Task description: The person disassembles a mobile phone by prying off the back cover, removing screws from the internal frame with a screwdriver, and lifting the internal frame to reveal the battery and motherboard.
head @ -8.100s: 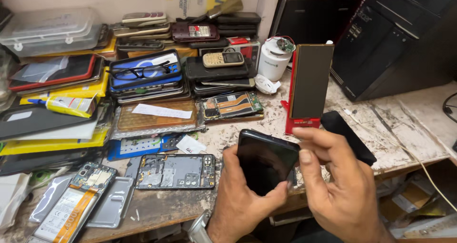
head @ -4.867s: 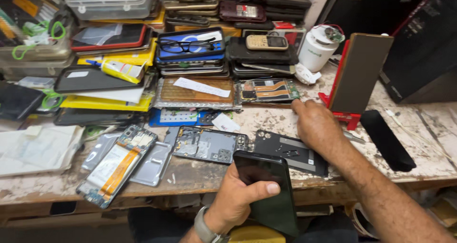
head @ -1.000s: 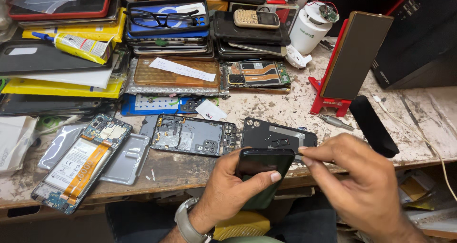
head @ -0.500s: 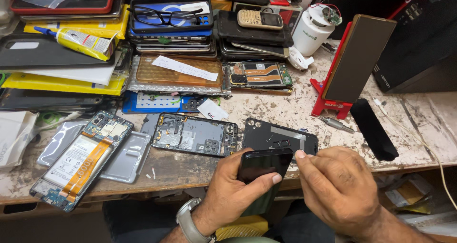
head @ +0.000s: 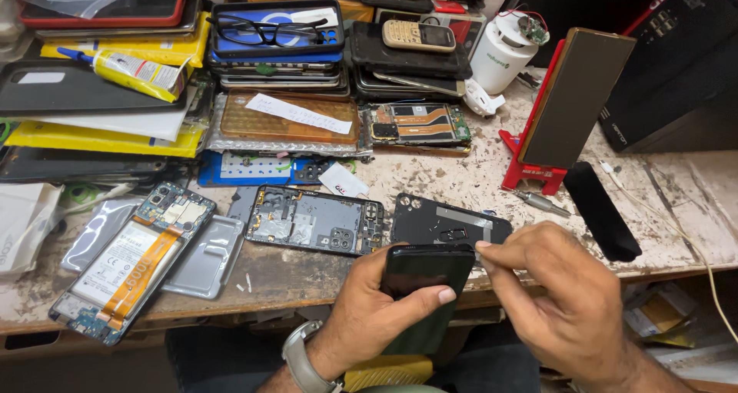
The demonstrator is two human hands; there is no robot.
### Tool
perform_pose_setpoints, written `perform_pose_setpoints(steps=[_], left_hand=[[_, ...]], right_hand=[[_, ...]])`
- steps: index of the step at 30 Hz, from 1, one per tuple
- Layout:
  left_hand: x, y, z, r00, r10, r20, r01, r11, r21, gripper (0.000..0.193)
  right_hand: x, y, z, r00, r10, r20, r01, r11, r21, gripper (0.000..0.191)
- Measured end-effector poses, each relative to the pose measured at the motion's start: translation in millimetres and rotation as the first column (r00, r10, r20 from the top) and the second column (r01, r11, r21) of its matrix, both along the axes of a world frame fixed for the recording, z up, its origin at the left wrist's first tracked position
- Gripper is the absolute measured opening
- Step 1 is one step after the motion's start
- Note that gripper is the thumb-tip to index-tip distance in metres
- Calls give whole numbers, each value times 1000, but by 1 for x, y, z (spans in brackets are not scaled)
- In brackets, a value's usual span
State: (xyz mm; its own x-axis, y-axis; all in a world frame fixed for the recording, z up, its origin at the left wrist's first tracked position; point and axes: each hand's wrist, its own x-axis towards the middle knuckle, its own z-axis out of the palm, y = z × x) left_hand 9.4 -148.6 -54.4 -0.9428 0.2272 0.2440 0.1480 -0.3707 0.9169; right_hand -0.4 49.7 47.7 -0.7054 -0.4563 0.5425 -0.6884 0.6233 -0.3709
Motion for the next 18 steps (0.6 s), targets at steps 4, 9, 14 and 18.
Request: perform_pose_setpoints(steps=[4, 9, 14, 18], left_hand=[[-3, 4, 4, 991, -25, 133, 14, 996, 83, 30], [2, 9, 22, 994, 8, 109, -25, 988, 155, 36], [2, 30, 57, 988, -56, 143, 5, 943, 332, 44], [1, 44, 85, 991, -131, 9, 126, 970, 207, 46]], right_hand=[[-6, 16, -1, 994, -82, -73, 77, 995, -64, 15], [-61, 57, -19, 868, -403, 291, 404, 913, 61, 17], [-72, 82, -36, 885, -429, 179, 369, 882, 293, 15], [-42, 89, -9, 963, -252, 99, 251, 968, 16, 16]])
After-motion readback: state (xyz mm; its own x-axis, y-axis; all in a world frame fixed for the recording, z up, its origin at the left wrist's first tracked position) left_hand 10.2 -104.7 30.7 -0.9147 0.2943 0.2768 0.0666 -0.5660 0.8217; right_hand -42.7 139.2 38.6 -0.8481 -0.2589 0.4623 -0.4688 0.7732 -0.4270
